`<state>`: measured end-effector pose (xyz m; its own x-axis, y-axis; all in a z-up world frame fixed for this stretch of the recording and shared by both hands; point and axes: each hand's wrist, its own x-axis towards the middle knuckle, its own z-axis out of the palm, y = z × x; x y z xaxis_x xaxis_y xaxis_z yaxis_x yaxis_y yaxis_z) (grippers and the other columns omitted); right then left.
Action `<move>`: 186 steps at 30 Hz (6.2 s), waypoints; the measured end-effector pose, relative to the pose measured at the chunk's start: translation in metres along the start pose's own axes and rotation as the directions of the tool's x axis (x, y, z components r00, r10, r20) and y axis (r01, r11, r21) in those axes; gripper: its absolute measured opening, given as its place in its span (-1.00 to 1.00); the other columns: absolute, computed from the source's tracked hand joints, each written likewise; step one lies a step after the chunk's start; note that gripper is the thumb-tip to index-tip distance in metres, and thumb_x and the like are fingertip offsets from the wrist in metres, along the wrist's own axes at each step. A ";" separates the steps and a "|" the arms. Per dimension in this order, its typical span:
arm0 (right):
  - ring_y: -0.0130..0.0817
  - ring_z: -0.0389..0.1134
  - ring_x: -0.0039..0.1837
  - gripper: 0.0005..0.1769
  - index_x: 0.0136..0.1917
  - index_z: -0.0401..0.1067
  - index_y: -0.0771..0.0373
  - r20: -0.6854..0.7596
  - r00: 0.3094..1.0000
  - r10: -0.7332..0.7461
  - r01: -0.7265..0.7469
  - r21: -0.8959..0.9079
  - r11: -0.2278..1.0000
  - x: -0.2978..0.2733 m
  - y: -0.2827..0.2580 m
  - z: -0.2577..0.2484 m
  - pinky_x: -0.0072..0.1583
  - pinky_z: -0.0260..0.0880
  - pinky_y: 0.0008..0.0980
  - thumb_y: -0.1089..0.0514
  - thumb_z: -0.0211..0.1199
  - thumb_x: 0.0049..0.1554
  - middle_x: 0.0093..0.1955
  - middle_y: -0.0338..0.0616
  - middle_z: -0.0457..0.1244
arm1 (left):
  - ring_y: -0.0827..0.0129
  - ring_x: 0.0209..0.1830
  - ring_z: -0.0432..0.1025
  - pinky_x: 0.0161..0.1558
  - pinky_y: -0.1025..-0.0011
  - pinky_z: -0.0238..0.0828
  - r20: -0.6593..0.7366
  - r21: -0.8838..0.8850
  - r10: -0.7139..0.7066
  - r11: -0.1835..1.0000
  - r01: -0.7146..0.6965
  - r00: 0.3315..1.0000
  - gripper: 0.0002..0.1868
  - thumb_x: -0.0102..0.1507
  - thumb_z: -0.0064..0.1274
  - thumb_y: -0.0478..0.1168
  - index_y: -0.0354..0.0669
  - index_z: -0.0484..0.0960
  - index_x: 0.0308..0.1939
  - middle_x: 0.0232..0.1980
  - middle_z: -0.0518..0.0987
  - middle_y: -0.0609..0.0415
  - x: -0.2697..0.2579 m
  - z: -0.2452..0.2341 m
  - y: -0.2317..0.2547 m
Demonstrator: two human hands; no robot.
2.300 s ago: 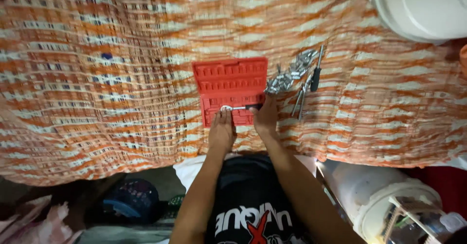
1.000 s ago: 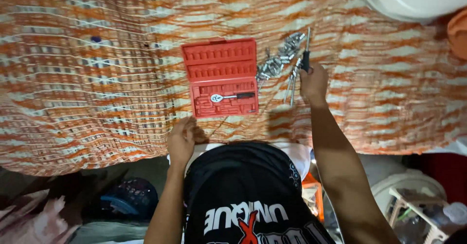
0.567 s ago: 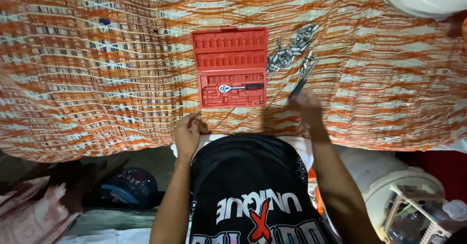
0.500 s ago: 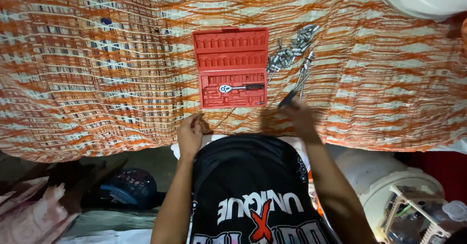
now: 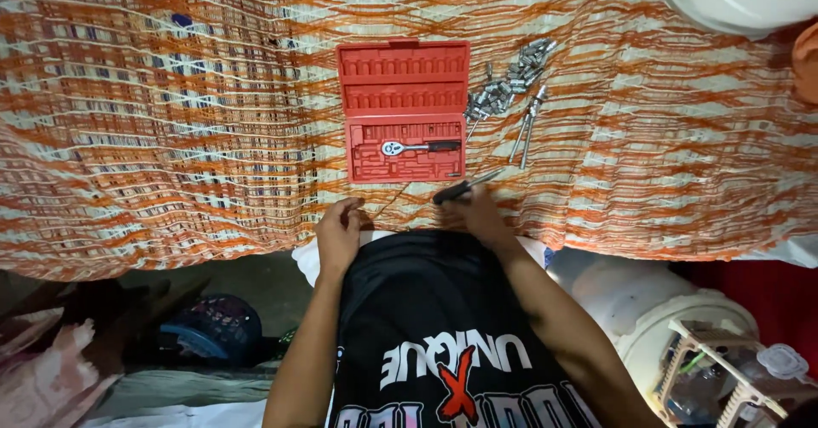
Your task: Organizing and arranging a socket set and a ratchet in a red tool case.
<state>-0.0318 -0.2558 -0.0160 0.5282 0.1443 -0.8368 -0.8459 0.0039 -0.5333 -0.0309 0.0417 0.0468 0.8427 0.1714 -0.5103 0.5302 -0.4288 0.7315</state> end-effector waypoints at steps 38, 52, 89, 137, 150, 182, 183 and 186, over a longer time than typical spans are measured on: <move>-0.43 0.42 0.10 -0.70 0.19 0.36 0.34 0.057 0.957 -0.284 0.282 0.052 0.958 0.030 -0.032 0.015 0.15 0.47 -0.41 0.28 0.27 0.19 0.07 -0.13 0.39 | 0.41 -0.05 0.61 0.03 0.45 0.57 0.144 -0.308 0.118 0.949 -0.069 0.982 -0.62 0.27 -0.08 -0.47 -0.35 0.59 0.17 0.04 0.70 -0.06 0.027 0.022 -0.010; -0.49 0.43 0.01 -0.68 0.22 0.45 0.35 0.028 0.969 -0.245 0.245 0.018 0.969 0.019 -0.029 0.024 0.09 0.44 -0.48 0.17 0.27 0.24 -0.02 -0.24 0.42 | 0.38 -0.30 0.45 -0.20 0.41 0.44 0.250 -0.047 0.030 0.999 -0.019 0.968 -0.66 0.27 0.25 -0.24 -0.14 0.69 0.13 -0.24 0.60 0.05 0.028 0.008 0.013; -0.22 0.49 0.00 -0.78 0.06 0.61 0.23 0.029 0.908 -0.417 0.328 -0.667 0.668 -0.014 -0.073 0.026 0.06 0.44 -0.26 0.12 0.35 0.17 -0.05 -0.02 0.46 | 0.39 -0.26 0.60 -0.11 0.47 0.51 0.151 0.089 -0.075 0.994 0.062 0.986 -0.70 0.32 0.21 -0.32 -0.26 0.67 0.14 -0.23 0.73 -0.05 0.027 0.012 -0.020; -0.46 0.44 0.17 -0.61 0.30 0.45 0.33 -0.044 0.938 -0.344 0.341 -0.054 0.938 -0.012 -0.096 0.024 0.22 0.45 -0.43 0.17 0.27 0.23 0.16 -0.11 0.43 | 0.42 -0.23 0.63 -0.14 0.38 0.56 0.237 -0.066 0.067 0.996 -0.053 0.969 -0.71 0.25 0.19 -0.34 -0.23 0.67 0.07 -0.16 0.73 0.02 0.045 0.073 0.042; 0.11 0.39 0.09 -0.58 0.27 0.48 0.25 0.334 0.796 -0.505 0.556 -0.733 0.392 0.002 -0.104 0.037 0.10 0.38 -0.02 0.20 0.22 0.12 0.04 0.16 0.36 | 0.33 -0.27 0.53 -0.14 0.42 0.46 0.509 -0.036 0.012 0.999 0.007 0.860 -0.55 0.26 -0.03 -0.44 -0.20 0.60 0.24 -0.20 0.68 -0.09 0.026 0.074 0.020; -0.18 0.39 0.01 -0.60 0.22 0.46 0.26 -0.345 0.760 -0.550 0.331 -0.524 0.785 0.046 -0.020 -0.027 0.10 0.43 -0.29 0.18 0.39 0.11 0.00 -0.02 0.32 | -0.13 0.54 0.09 0.49 0.04 -0.01 0.532 0.553 0.336 0.557 -0.620 0.777 -0.21 0.18 0.10 -0.15 -0.38 0.25 0.45 0.54 0.22 -0.24 0.049 0.066 0.035; -0.18 0.39 0.01 -0.60 0.22 0.46 0.26 -0.348 0.759 -0.550 0.330 -0.522 0.786 0.047 -0.020 -0.027 0.10 0.43 -0.29 0.18 0.39 0.11 0.00 -0.02 0.32 | -0.13 0.54 0.09 0.49 0.04 -0.01 0.535 0.552 0.337 0.555 -0.623 0.775 -0.21 0.18 0.10 -0.15 -0.38 0.25 0.45 0.54 0.22 -0.24 0.048 0.069 0.027; -0.21 0.45 0.07 -0.52 0.24 0.44 0.31 -0.309 0.809 -0.501 0.290 -0.531 0.796 0.050 -0.027 -0.021 0.12 0.42 -0.25 0.09 0.43 0.12 0.04 -0.01 0.41 | -0.07 0.59 0.08 0.52 0.04 -0.01 0.524 0.566 0.371 0.521 -0.639 0.767 -0.25 0.25 0.08 -0.19 -0.35 0.24 0.49 0.58 0.19 -0.22 0.046 0.075 0.014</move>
<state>0.0190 -0.2697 -0.0464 0.8734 -0.1908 -0.4481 -0.4812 -0.4810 -0.7329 0.0080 -0.0229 -0.0002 0.7938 -0.4921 -0.3573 -0.3150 -0.8353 0.4507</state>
